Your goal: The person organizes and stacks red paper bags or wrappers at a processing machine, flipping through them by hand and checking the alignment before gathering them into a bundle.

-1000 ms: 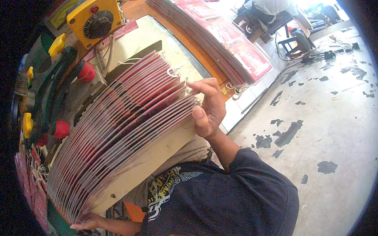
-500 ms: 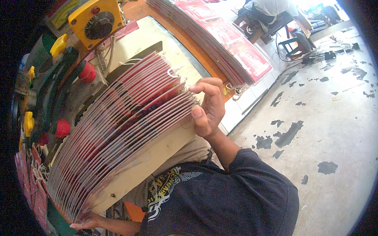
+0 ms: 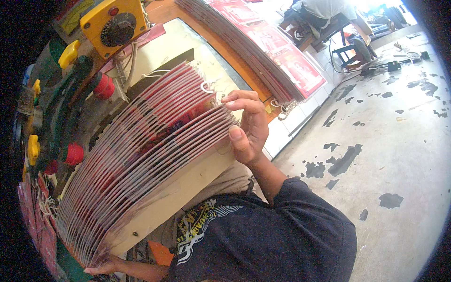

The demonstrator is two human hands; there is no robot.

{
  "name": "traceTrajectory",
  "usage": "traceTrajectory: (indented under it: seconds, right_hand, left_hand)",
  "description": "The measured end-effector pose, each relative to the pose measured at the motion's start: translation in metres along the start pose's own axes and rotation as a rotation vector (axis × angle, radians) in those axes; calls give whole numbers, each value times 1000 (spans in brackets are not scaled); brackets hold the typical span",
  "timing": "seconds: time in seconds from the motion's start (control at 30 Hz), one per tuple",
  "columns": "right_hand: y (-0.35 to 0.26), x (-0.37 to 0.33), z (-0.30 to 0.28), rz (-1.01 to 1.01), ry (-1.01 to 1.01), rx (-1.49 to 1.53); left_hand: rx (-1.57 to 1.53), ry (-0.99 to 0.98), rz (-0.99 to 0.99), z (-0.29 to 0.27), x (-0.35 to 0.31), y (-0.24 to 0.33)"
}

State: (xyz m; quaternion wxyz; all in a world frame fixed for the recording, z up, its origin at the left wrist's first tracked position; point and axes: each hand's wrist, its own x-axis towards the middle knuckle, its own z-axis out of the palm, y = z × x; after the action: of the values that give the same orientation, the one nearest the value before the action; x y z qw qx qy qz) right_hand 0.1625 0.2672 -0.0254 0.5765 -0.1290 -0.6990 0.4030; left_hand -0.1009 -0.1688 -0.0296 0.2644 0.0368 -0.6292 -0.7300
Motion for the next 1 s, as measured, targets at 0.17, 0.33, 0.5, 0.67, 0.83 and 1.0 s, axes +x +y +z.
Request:
traceTrajectory:
  seconds: [0.17, 0.33, 0.5, 0.67, 0.83, 1.0]
  right_hand:
    - [-6, 1, 3, 151, -18, -41]
    - [-6, 8, -3, 168, -130, -174]
    - [2, 0, 1, 167, -43, -69]
    - [5, -1, 0, 205, 22, 50]
    - [3, -2, 3, 228, 24, 191]
    - [-5, 2, 9, 347, 1, 220]
  left_hand:
    - [87, 93, 30, 21, -16, 11]
    - [44, 60, -2, 9, -6, 6]
    - [-39, -11, -31, 4, -4, 5]
    - [22, 91, 9, 4, 3, -3]
    - [-80, 68, -45, -3, 6, -16]
    - [-148, 76, -96, -8, 1, -5]
